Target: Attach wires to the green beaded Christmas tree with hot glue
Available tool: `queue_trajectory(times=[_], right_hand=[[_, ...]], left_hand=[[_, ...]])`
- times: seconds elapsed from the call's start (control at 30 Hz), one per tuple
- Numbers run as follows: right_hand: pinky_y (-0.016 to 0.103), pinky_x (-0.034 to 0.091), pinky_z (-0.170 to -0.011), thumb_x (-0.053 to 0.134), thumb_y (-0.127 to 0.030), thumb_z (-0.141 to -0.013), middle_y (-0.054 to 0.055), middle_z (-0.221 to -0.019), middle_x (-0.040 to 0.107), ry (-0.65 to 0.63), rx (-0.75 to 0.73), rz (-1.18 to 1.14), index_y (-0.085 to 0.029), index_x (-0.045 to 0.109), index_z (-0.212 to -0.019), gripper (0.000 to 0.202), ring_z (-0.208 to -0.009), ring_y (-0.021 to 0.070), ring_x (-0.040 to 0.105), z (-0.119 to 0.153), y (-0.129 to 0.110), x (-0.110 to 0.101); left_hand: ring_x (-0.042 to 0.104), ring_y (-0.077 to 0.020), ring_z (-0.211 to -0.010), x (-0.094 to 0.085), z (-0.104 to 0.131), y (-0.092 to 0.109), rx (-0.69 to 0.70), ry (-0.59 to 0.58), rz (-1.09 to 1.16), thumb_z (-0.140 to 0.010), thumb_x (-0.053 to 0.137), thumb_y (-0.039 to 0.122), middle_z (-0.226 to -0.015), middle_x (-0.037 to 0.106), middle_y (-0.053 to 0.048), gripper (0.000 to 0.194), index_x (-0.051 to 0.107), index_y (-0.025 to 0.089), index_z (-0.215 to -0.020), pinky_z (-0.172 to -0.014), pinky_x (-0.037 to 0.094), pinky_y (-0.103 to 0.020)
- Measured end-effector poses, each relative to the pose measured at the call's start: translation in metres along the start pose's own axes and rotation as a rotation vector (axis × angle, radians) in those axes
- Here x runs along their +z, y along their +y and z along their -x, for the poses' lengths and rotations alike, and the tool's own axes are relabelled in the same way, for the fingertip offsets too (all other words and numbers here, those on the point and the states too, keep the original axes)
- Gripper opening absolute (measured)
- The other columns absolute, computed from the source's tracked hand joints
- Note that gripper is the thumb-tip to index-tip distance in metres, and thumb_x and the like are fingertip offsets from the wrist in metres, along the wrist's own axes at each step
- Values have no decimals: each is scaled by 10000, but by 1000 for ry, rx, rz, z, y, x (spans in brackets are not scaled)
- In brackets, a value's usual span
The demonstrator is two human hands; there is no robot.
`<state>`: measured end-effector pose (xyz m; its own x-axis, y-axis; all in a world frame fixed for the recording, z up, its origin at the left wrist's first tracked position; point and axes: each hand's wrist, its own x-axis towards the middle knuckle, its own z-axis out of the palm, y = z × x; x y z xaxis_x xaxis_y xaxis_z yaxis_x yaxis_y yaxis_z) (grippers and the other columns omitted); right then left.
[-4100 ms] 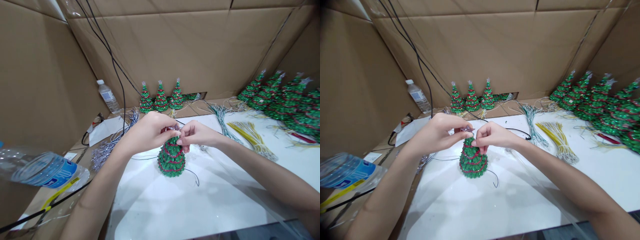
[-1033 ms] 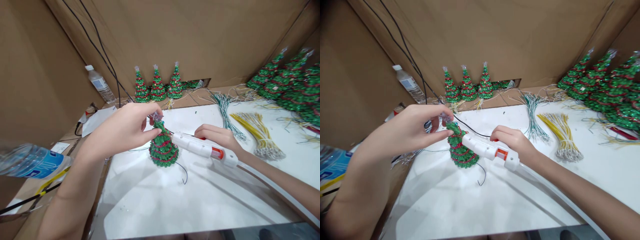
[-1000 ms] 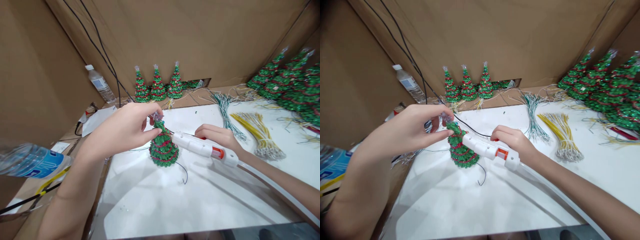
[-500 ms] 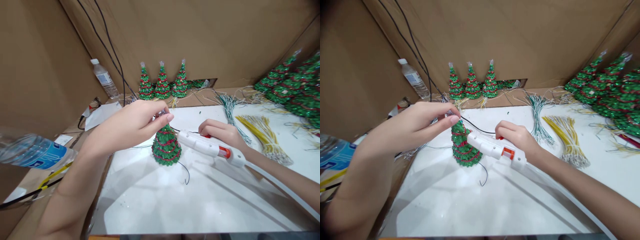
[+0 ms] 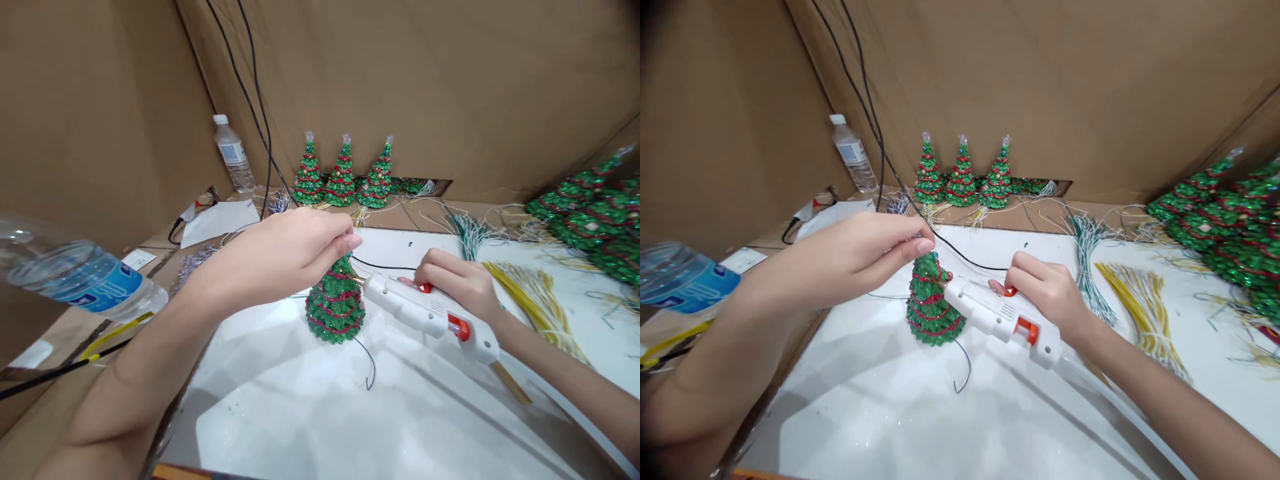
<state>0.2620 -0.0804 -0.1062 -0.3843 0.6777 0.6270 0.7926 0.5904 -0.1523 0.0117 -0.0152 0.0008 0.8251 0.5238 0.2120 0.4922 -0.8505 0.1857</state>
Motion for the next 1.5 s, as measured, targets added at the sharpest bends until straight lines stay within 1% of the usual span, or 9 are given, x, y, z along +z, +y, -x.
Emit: queue_trajectory(times=[0.13, 0.23, 0.37, 0.6, 0.77, 0.93, 1.07, 1.3, 1.5], right_hand=[[224, 309, -508, 496, -255, -933, -15, -663, 440, 22, -18, 27, -203, 477, -676, 263, -523, 90, 400, -1, -1, 0], [210, 291, -500, 514, -245, -928, -26, -651, 420, 71, -38, 39, -195, 471, -666, 270, -517, 78, 369, -2, -2, 0], [204, 274, -494, 482, -252, -946, -27, -646, 411, 103, -52, 46, -190, 461, -658, 295, -515, 73, 345, -2, -3, 2], [203, 280, -498, 522, -243, -926, -30, -640, 408, 110, -49, 32, -191, 460, -658, 280, -516, 71, 356, -2, -2, 3], [207, 306, -508, 541, -204, -912, -20, -656, 453, 102, -70, -19, -190, 497, -694, 224, -526, 73, 406, -1, -1, 2], [210, 327, -525, 500, -191, -932, -1, -696, 488, 65, -79, -52, -189, 514, -727, 205, -564, 82, 465, -1, 1, 0], [205, 312, -519, 526, -191, -918, -14, -672, 452, 72, -54, -49, -191, 500, -698, 222, -549, 78, 439, -2, -2, -1], [187, 286, -509, 536, -140, -900, -20, -675, 410, 76, -48, -55, -184, 476, -694, 219, -538, 67, 391, -3, -5, -1], [182, 278, -493, 511, -129, -898, -23, -663, 407, 67, -62, -48, -187, 469, -695, 215, -521, 71, 374, -2, -4, -1]], left_hand=[[459, -125, -565, 0, 0, 1, -2, 2, -13, -966, 343, 308, -662, 497, 9, 309, 416, 190, -689, -525, 266, -264], [449, -116, -557, 0, 1, 2, -10, -7, -32, -968, 342, 300, -657, 491, 11, 312, 405, 184, -686, -522, 262, -258], [452, -114, -564, 0, 2, 4, -13, -16, -40, -973, 344, 298, -667, 504, 10, 298, 439, 177, -718, -521, 259, -253], [453, -116, -570, 1, 2, 2, -14, -12, -50, -979, 339, 305, -657, 501, 11, 307, 452, 175, -725, -518, 256, -254], [450, -114, -565, 1, 2, 3, -17, -11, -55, -979, 341, 309, -657, 503, 13, 308, 455, 175, -726, -516, 254, -256], [443, -113, -556, 1, 2, 3, -16, -11, -50, -979, 343, 311, -639, 496, 19, 309, 447, 178, -720, -509, 248, -259], [442, -111, -552, 2, 2, 2, -8, 0, -46, -978, 349, 307, -641, 498, 20, 305, 443, 179, -718, -507, 249, -259], [436, -110, -547, 2, 2, 2, -6, 6, -46, -975, 357, 303, -640, 492, 19, 310, 426, 180, -699, -505, 247, -261], [436, -112, -549, 2, 2, 2, -11, 0, -53, -980, 346, 316, -636, 486, 19, 319, 436, 179, -706, -502, 247, -263]])
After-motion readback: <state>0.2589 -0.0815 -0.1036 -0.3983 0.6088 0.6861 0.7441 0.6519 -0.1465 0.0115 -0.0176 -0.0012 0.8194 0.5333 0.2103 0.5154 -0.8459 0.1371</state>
